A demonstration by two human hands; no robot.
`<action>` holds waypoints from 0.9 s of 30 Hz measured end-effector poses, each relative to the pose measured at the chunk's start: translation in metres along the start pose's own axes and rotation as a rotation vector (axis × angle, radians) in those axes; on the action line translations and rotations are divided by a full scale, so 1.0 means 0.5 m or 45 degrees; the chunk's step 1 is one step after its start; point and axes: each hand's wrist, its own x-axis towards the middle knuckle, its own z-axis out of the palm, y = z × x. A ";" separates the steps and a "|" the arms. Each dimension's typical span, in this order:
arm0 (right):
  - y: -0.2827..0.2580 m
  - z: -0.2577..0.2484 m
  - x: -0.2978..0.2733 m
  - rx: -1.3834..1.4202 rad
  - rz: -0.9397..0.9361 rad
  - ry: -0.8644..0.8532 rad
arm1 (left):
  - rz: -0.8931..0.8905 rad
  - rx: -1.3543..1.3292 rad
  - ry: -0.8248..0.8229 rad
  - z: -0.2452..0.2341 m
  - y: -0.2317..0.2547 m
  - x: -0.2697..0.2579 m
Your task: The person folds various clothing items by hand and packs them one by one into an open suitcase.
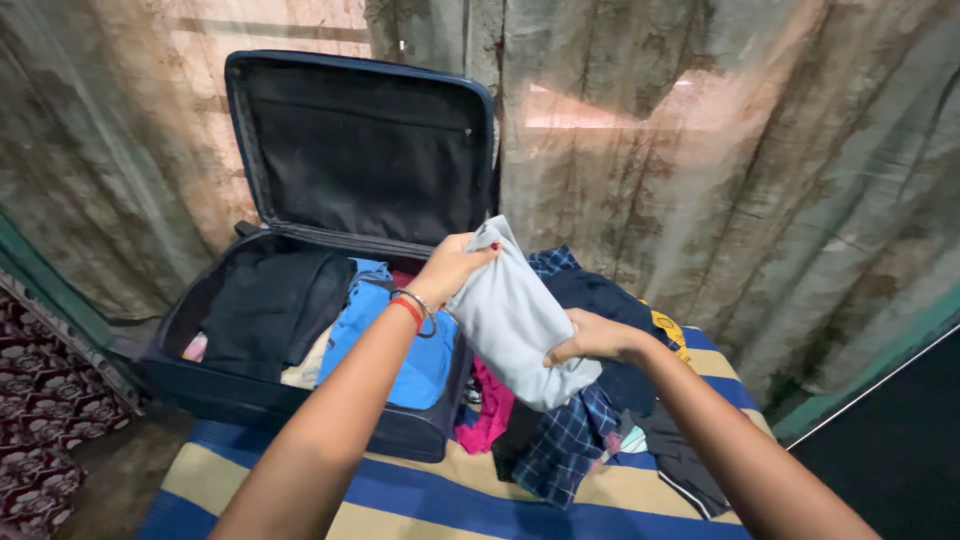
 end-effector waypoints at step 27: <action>0.188 0.192 0.495 1.289 0.248 0.918 | -0.468 0.049 0.734 -0.567 -0.385 -0.070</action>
